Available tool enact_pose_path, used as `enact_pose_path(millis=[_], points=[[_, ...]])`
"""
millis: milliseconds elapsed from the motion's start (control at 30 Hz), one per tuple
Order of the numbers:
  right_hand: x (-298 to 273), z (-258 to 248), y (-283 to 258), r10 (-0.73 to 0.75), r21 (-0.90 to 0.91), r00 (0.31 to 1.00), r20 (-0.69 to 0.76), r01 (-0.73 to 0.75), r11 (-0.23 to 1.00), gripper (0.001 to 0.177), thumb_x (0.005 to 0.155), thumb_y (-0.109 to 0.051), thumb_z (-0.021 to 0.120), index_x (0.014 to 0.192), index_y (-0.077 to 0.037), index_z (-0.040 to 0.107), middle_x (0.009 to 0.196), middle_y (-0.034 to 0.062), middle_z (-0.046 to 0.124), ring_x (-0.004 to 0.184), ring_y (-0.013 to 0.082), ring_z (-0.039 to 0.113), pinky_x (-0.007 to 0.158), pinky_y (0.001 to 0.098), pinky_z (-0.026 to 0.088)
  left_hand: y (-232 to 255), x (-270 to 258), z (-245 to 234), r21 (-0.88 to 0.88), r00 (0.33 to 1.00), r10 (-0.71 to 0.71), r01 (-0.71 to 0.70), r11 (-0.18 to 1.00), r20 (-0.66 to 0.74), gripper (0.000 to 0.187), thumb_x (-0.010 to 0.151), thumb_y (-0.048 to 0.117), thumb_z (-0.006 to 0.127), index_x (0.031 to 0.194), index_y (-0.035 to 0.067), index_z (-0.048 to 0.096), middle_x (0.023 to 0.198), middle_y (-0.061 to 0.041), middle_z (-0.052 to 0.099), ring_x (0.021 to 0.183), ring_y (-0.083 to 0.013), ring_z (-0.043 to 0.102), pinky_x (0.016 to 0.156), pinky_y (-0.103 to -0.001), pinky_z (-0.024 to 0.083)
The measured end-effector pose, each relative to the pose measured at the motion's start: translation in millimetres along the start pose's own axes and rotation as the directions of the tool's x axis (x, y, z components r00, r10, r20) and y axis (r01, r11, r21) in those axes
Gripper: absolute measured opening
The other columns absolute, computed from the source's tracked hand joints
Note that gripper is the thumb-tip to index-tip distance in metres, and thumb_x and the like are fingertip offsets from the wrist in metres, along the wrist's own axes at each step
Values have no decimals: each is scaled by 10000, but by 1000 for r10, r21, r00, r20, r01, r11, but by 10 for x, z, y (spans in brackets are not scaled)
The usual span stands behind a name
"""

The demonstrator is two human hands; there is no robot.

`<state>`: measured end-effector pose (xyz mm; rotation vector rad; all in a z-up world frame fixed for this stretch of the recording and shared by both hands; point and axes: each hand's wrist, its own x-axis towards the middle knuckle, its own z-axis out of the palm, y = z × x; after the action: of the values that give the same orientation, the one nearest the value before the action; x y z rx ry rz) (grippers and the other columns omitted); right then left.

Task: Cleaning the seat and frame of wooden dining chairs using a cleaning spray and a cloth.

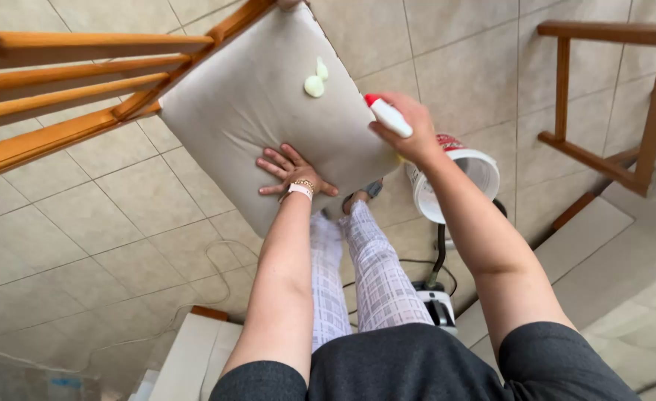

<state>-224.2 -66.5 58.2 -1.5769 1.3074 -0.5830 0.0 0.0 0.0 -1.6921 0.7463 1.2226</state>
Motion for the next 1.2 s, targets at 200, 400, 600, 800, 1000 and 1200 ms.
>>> enact_pose_path(millis=[200,400,600,800,1000,1200], points=[[-524,-156,790,157,54,924,-348,-148,988,340,947,-133,773,1269,-72,684,1126,111,732,1007,244,693,918,365,554,15,-11,44,34,999,-15,16,999,-31,1765,514,607,976,1544,76,-355,1560,-306,-444,1392,-559,-421,1003,-908,71],[-662,152,2035,327,290,749,-576,-187,939,458,942,-185,807,1342,-29,646,1054,59,722,927,149,642,908,299,535,-109,181,323,-11,985,49,-52,999,-164,1827,438,604,993,1522,-8,-344,1516,-377,-440,1369,-575,-432,978,-926,78],[-526,677,3170,362,174,730,-580,-323,930,375,974,-209,829,1278,-96,642,956,54,725,868,153,683,829,310,553,-220,367,536,-69,934,105,-136,988,-340,1870,392,609,1006,1484,-60,-356,1464,-438,-434,1335,-594,-433,980,-930,58],[-618,779,3840,110,-95,890,-442,-169,981,517,911,-144,838,1373,-88,611,1087,119,694,981,230,663,871,382,548,-494,431,864,10,755,227,-280,960,-616,1890,373,655,1002,1471,-77,-350,1437,-479,-403,1319,-633,-395,982,-933,89],[-1734,240,3449,-60,-166,823,-565,-42,985,386,964,-99,784,1303,-49,605,1173,154,618,963,326,663,782,377,575,-481,468,874,14,685,214,-285,959,-697,1904,377,636,1000,1538,-47,-345,1518,-430,-402,1408,-618,-361,1061,-904,143],[-3206,415,4633,197,-691,976,-93,-206,693,353,844,-314,797,1122,-153,651,1127,154,637,1012,353,635,786,484,551,-632,690,969,99,614,181,-165,981,-769,1865,385,683,931,1533,-46,-346,1514,-408,-381,1451,-591,-311,1132,-840,252]])
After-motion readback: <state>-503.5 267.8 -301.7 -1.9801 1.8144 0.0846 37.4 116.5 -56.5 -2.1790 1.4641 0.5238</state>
